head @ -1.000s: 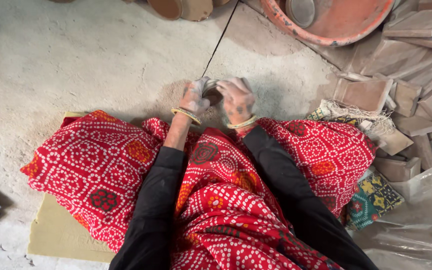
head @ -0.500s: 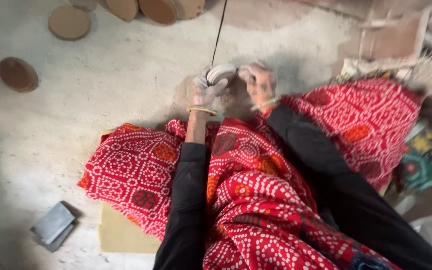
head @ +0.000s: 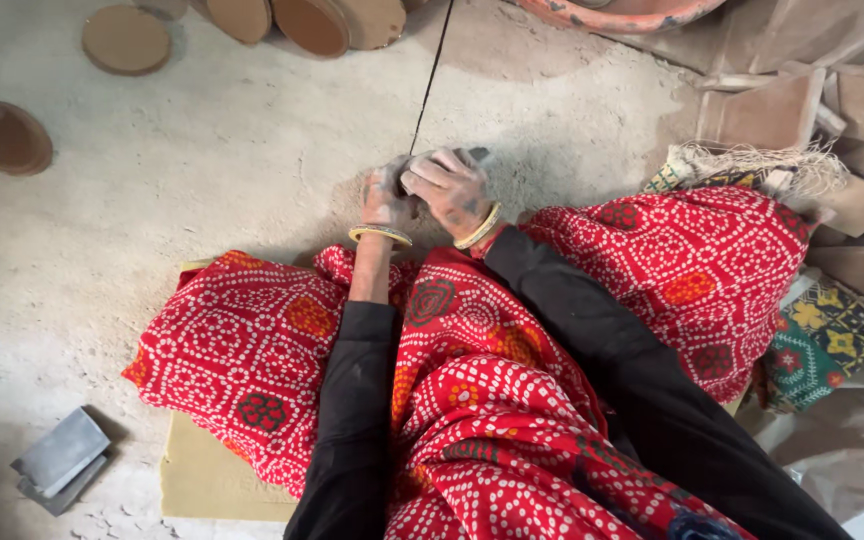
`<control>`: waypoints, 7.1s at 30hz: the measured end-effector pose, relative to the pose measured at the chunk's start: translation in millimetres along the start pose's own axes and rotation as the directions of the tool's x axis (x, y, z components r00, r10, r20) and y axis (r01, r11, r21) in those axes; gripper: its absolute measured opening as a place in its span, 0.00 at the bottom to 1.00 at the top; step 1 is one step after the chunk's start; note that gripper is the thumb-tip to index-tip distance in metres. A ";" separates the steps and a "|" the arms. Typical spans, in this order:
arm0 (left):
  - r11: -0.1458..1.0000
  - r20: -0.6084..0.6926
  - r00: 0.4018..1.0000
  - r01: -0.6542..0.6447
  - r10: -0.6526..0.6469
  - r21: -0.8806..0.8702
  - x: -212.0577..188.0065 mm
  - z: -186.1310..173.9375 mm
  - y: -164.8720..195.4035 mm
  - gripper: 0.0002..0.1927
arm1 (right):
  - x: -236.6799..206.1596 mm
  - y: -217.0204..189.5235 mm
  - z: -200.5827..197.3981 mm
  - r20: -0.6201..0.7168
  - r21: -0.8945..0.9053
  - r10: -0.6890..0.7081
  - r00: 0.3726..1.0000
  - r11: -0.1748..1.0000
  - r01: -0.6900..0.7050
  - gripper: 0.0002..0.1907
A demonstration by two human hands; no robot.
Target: The person sits on the floor and shapes round clay discs by hand, rubbing and rotating each disc against the floor to smooth its edge, dusting it with powder, and placing finished discs into a pile beside a basin. Other workers nearby handle similar discs.
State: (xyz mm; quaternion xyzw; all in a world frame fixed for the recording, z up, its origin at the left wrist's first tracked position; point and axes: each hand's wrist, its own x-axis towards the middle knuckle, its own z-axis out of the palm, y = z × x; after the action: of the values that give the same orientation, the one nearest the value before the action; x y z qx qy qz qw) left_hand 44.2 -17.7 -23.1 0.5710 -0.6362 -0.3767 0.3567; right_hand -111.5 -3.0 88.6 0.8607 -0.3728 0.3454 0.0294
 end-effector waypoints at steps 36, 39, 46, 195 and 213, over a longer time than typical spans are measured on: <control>0.992 -0.085 0.996 -0.007 0.017 0.122 7.1 26.2 5.4 0.27 | -58.9 82.0 47.5 0.044 0.015 0.559 0.828 0.829 -0.560 0.17; 0.981 -0.125 0.990 0.088 -0.066 0.173 24.6 23.2 14.5 0.29 | -59.3 81.9 47.4 0.077 0.022 0.581 0.810 0.812 -0.584 0.20; 0.915 -0.196 0.943 0.313 -0.268 0.254 34.5 9.5 19.9 0.37 | -37.8 87.2 47.9 0.093 0.077 0.599 0.795 0.792 -0.606 0.27; -0.001 -0.425 -0.152 -0.942 0.893 0.335 -121.4 -381.8 258.2 0.30 | -33.5 90.2 74.7 0.268 0.051 0.608 0.748 0.766 -0.641 0.17; 0.874 -0.823 0.384 0.077 0.419 0.480 60.4 -317.7 101.0 0.43 | 22.1 89.9 70.6 0.298 0.037 0.563 0.771 0.800 -0.599 0.18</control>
State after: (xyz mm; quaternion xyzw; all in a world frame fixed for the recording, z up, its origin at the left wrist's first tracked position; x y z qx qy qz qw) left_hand 273.2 -94.2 214.6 0.6753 -0.4614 0.1924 0.5422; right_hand -119.9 -103.2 30.0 0.7421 -0.5978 0.2392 -0.1863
